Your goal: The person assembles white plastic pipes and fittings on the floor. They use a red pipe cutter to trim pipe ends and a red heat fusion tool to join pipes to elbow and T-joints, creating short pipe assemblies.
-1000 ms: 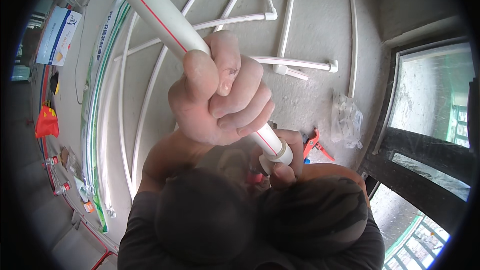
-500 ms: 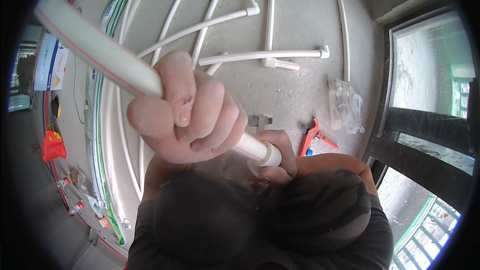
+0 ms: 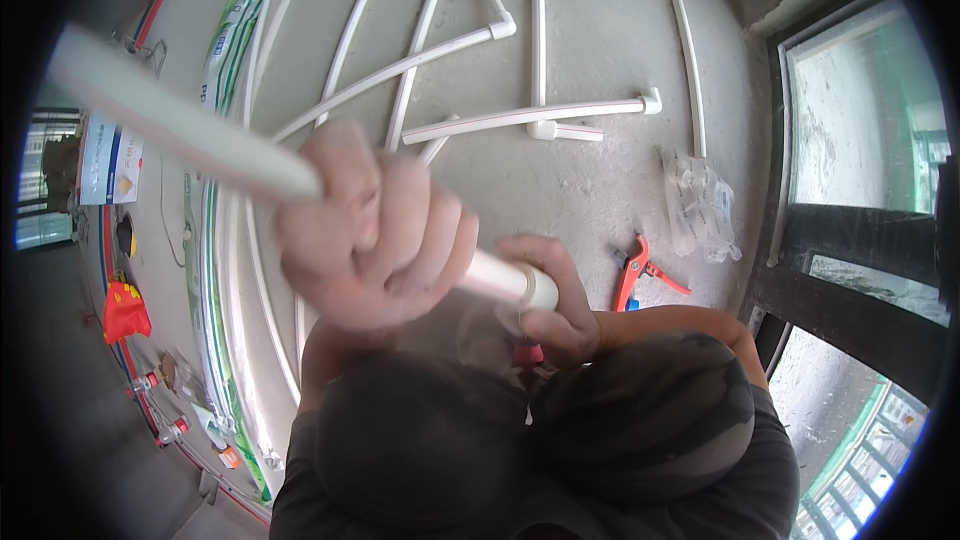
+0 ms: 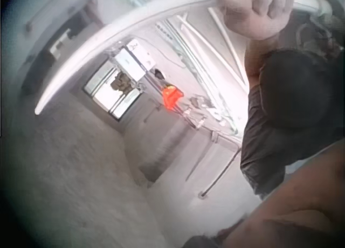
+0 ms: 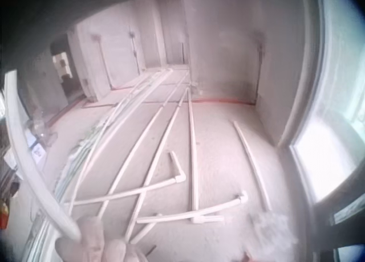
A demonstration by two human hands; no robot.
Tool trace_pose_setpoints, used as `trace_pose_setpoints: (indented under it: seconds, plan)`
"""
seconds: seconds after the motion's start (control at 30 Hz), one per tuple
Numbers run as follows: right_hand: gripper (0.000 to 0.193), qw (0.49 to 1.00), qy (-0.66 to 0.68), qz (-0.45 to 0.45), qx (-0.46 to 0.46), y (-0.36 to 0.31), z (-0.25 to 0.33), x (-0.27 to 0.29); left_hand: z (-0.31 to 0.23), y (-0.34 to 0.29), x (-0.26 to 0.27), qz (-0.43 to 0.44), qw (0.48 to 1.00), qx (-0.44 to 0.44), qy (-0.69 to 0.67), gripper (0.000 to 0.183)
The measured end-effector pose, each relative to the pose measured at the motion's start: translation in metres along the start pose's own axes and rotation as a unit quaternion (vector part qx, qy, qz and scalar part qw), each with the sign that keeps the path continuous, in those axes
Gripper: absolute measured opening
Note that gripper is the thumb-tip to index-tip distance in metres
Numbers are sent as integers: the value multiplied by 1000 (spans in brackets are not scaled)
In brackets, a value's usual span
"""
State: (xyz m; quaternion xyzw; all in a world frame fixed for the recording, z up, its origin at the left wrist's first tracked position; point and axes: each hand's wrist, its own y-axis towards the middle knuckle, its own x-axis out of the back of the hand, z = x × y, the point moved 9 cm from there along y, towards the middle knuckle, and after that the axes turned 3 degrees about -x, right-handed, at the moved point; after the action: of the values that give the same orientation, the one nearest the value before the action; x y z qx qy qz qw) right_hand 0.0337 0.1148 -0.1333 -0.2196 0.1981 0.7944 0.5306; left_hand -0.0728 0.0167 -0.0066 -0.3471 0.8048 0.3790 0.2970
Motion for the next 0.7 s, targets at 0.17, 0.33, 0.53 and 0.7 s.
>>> trace_pose_setpoints:
  seconds: [0.17, 0.33, 0.53, 0.7]
  plan:
    - [72, 978, 144, -35, -144, 14, -37, 7, 20, 4, 68, -248, 961, 46, 108, 29]
    - [66, 961, 201, -79, -172, 12, -49, 10, 33, -7, 96, -405, 896, 113, 144, 24]
    - [78, 928, 275, -68, -240, 14, -47, 4, 28, -12, 102, -422, 891, 76, 148, 22]
    - [84, 971, 63, -46, -226, 14, -36, 14, 18, -14, 104, -423, 886, 41, 184, 20]
